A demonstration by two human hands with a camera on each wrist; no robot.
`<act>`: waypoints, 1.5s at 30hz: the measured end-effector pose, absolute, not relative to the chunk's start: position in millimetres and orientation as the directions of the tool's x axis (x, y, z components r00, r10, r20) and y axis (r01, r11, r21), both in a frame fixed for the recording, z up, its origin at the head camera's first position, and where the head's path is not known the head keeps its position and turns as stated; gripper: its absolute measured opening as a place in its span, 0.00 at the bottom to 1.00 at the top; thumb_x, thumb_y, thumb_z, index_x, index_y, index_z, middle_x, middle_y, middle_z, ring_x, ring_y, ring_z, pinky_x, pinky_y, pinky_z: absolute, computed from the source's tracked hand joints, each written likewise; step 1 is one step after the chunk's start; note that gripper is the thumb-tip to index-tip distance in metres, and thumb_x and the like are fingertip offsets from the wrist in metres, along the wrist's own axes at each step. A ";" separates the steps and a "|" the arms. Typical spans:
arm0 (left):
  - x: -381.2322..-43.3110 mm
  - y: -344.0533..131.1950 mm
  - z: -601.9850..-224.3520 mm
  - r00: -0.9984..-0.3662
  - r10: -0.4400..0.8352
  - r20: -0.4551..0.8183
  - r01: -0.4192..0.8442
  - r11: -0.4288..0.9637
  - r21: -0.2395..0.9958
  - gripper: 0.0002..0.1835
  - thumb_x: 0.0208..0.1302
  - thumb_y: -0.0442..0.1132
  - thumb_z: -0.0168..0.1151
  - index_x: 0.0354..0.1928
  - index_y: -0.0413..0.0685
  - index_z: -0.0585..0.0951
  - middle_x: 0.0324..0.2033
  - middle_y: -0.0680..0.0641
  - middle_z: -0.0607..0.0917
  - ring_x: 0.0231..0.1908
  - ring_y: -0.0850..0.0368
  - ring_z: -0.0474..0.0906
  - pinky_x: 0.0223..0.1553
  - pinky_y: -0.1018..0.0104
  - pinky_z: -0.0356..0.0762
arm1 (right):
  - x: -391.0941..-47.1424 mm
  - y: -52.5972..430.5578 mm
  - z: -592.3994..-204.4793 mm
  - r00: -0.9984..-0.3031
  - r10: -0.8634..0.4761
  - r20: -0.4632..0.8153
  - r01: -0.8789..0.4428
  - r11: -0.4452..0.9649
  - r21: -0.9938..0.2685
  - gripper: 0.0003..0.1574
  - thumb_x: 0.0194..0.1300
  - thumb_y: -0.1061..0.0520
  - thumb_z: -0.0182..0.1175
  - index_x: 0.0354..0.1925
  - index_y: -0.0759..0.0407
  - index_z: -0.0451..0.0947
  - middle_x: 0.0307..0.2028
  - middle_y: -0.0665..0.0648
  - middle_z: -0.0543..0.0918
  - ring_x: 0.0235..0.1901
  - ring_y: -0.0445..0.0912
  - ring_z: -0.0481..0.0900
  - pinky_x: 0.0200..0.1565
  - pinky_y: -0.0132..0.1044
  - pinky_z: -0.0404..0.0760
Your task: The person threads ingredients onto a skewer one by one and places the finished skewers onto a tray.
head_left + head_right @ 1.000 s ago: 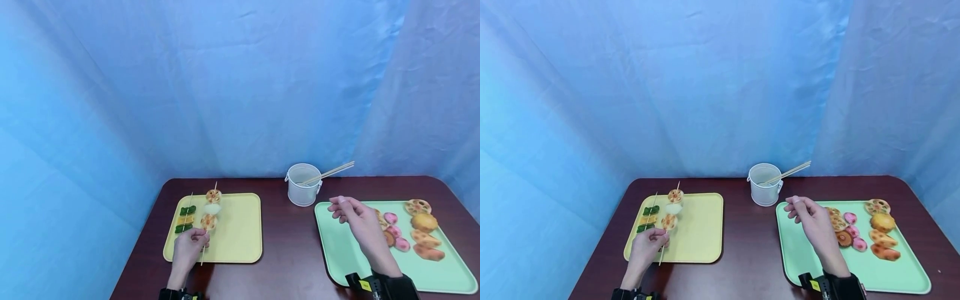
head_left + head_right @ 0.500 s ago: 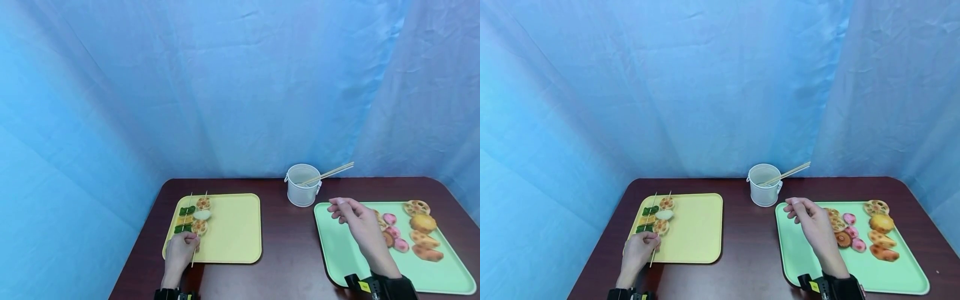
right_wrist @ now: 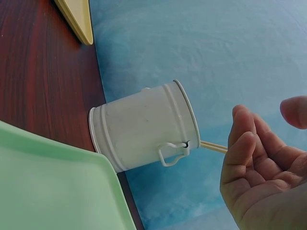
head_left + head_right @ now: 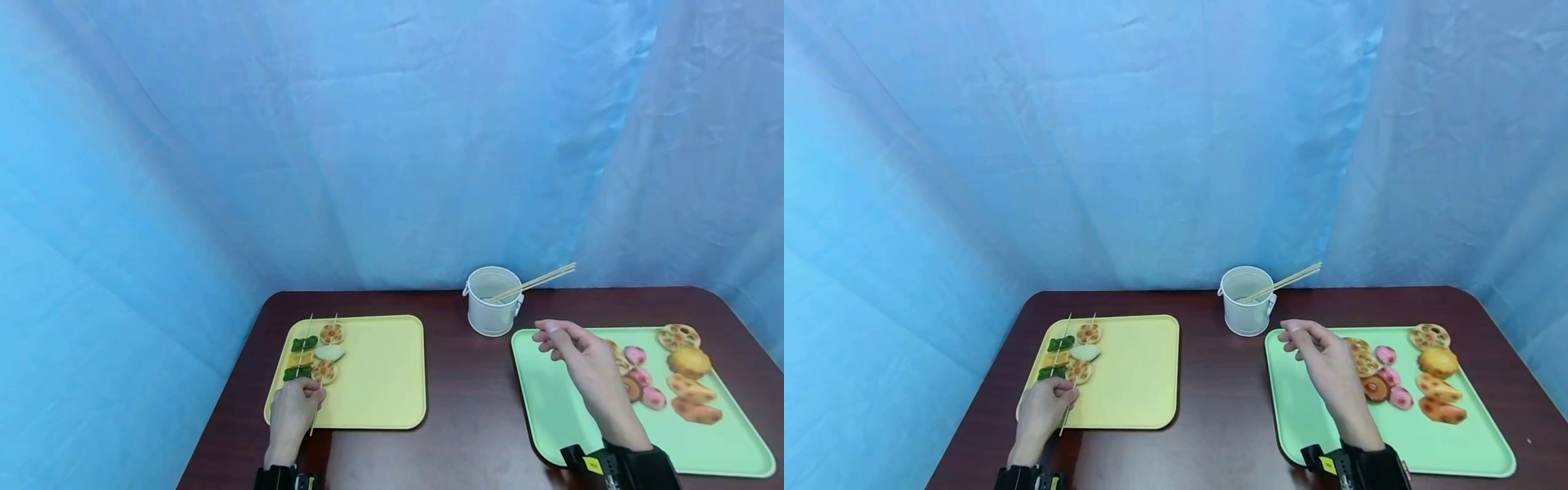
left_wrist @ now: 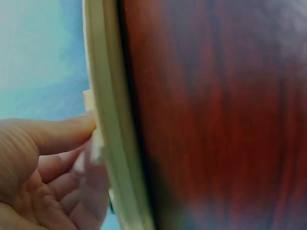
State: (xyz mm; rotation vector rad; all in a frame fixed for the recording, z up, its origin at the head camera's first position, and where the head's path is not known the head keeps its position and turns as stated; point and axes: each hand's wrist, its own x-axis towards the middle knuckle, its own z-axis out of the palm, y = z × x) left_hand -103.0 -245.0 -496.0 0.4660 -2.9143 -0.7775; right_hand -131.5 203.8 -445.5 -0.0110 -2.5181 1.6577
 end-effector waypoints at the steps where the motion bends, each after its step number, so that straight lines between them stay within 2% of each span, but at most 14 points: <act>1: -103.6 -245.0 -494.2 -0.951 -0.310 0.007 -0.267 0.829 0.492 0.07 0.54 0.37 0.68 0.34 0.42 0.87 0.21 0.52 0.85 0.23 0.58 0.80 0.28 0.56 0.76 | -131.1 203.8 -445.4 -0.992 0.079 0.100 -0.061 0.400 -0.915 0.32 0.72 0.38 0.45 0.57 0.59 0.77 0.42 0.58 0.84 0.37 0.46 0.80 0.35 0.29 0.77; 5: -101.8 -244.1 -480.9 -0.949 -0.315 -0.011 -0.282 0.832 0.477 0.11 0.57 0.39 0.65 0.40 0.41 0.86 0.28 0.49 0.86 0.28 0.54 0.81 0.33 0.53 0.77 | -129.9 203.9 -445.3 -0.990 0.093 0.105 -0.059 0.407 -0.912 0.32 0.72 0.38 0.45 0.57 0.58 0.77 0.43 0.59 0.84 0.37 0.45 0.80 0.36 0.29 0.77; 8: -100.5 -239.3 -467.6 -0.947 -0.320 0.007 -0.276 0.828 0.488 0.14 0.60 0.43 0.64 0.43 0.43 0.86 0.30 0.50 0.85 0.28 0.56 0.80 0.31 0.54 0.77 | -130.1 203.9 -446.1 -0.989 0.096 0.109 -0.063 0.395 -0.917 0.32 0.73 0.38 0.44 0.57 0.59 0.77 0.43 0.59 0.84 0.37 0.45 0.80 0.36 0.30 0.77; 11: -103.6 -228.9 -456.2 -0.953 -0.291 0.081 -0.207 0.825 0.525 0.14 0.61 0.46 0.64 0.44 0.47 0.86 0.31 0.53 0.85 0.28 0.58 0.81 0.29 0.57 0.77 | -131.3 202.0 -447.6 -0.989 0.099 0.107 -0.063 0.370 -0.927 0.32 0.73 0.38 0.44 0.57 0.59 0.76 0.43 0.59 0.84 0.38 0.47 0.80 0.37 0.31 0.78; 13: -108.2 -218.9 -451.8 -0.959 -0.246 0.140 -0.122 0.805 0.581 0.14 0.61 0.47 0.64 0.45 0.49 0.86 0.32 0.54 0.86 0.31 0.59 0.82 0.31 0.59 0.78 | -132.7 199.5 -449.0 -0.990 0.098 0.105 -0.064 0.354 -0.933 0.32 0.73 0.38 0.45 0.58 0.59 0.76 0.44 0.59 0.84 0.39 0.49 0.80 0.37 0.32 0.78; 18: -119.8 -183.3 -456.4 -0.966 -0.158 0.203 0.059 0.632 0.772 0.18 0.64 0.47 0.62 0.54 0.50 0.81 0.37 0.53 0.85 0.37 0.59 0.81 0.38 0.60 0.79 | -133.1 195.8 -451.2 -0.989 0.115 0.089 -0.044 0.348 -0.937 0.33 0.72 0.37 0.45 0.59 0.58 0.75 0.45 0.60 0.83 0.39 0.50 0.80 0.37 0.32 0.78; 23: -118.7 -146.2 -466.2 -0.964 -0.191 0.188 0.075 0.481 0.874 0.21 0.65 0.44 0.61 0.59 0.53 0.76 0.39 0.55 0.83 0.38 0.60 0.81 0.38 0.60 0.79 | -132.4 190.5 -452.6 -0.984 0.139 0.114 -0.057 0.360 -0.931 0.31 0.72 0.38 0.46 0.58 0.57 0.76 0.44 0.59 0.84 0.38 0.48 0.80 0.36 0.32 0.78; 30: -114.9 -113.0 -473.1 -0.980 -0.137 0.143 0.080 0.391 0.917 0.18 0.65 0.42 0.61 0.57 0.53 0.77 0.41 0.52 0.83 0.38 0.60 0.81 0.38 0.61 0.79 | -136.0 209.5 -450.7 -0.975 0.167 0.147 -0.038 0.526 -0.850 0.31 0.71 0.36 0.45 0.57 0.54 0.77 0.42 0.53 0.85 0.38 0.44 0.81 0.34 0.34 0.77; 35: -118.1 -101.2 -475.5 -0.983 -0.119 0.142 0.097 0.328 0.940 0.13 0.64 0.41 0.61 0.51 0.50 0.81 0.41 0.50 0.84 0.38 0.58 0.82 0.38 0.62 0.79 | -159.0 223.9 -437.8 -0.956 0.152 0.249 -0.098 0.638 -0.763 0.30 0.70 0.35 0.46 0.51 0.53 0.80 0.36 0.50 0.85 0.35 0.45 0.80 0.34 0.38 0.74; 39: -120.3 -93.7 -477.1 -0.982 -0.135 0.132 0.089 0.288 0.954 0.11 0.64 0.40 0.61 0.48 0.52 0.82 0.41 0.53 0.84 0.37 0.57 0.83 0.37 0.63 0.79 | -183.5 224.9 -426.3 -0.931 0.134 0.340 -0.163 0.680 -0.714 0.31 0.69 0.35 0.48 0.49 0.56 0.81 0.34 0.52 0.84 0.31 0.46 0.78 0.34 0.43 0.73; 45: -118.3 -90.2 -481.8 -0.979 -0.177 0.101 0.055 0.249 0.967 0.08 0.63 0.40 0.62 0.43 0.52 0.84 0.35 0.54 0.85 0.36 0.49 0.84 0.35 0.64 0.79 | -204.1 221.1 -419.8 -0.929 0.145 0.342 -0.141 0.713 -0.686 0.31 0.69 0.34 0.48 0.43 0.57 0.83 0.30 0.53 0.84 0.28 0.48 0.76 0.32 0.43 0.69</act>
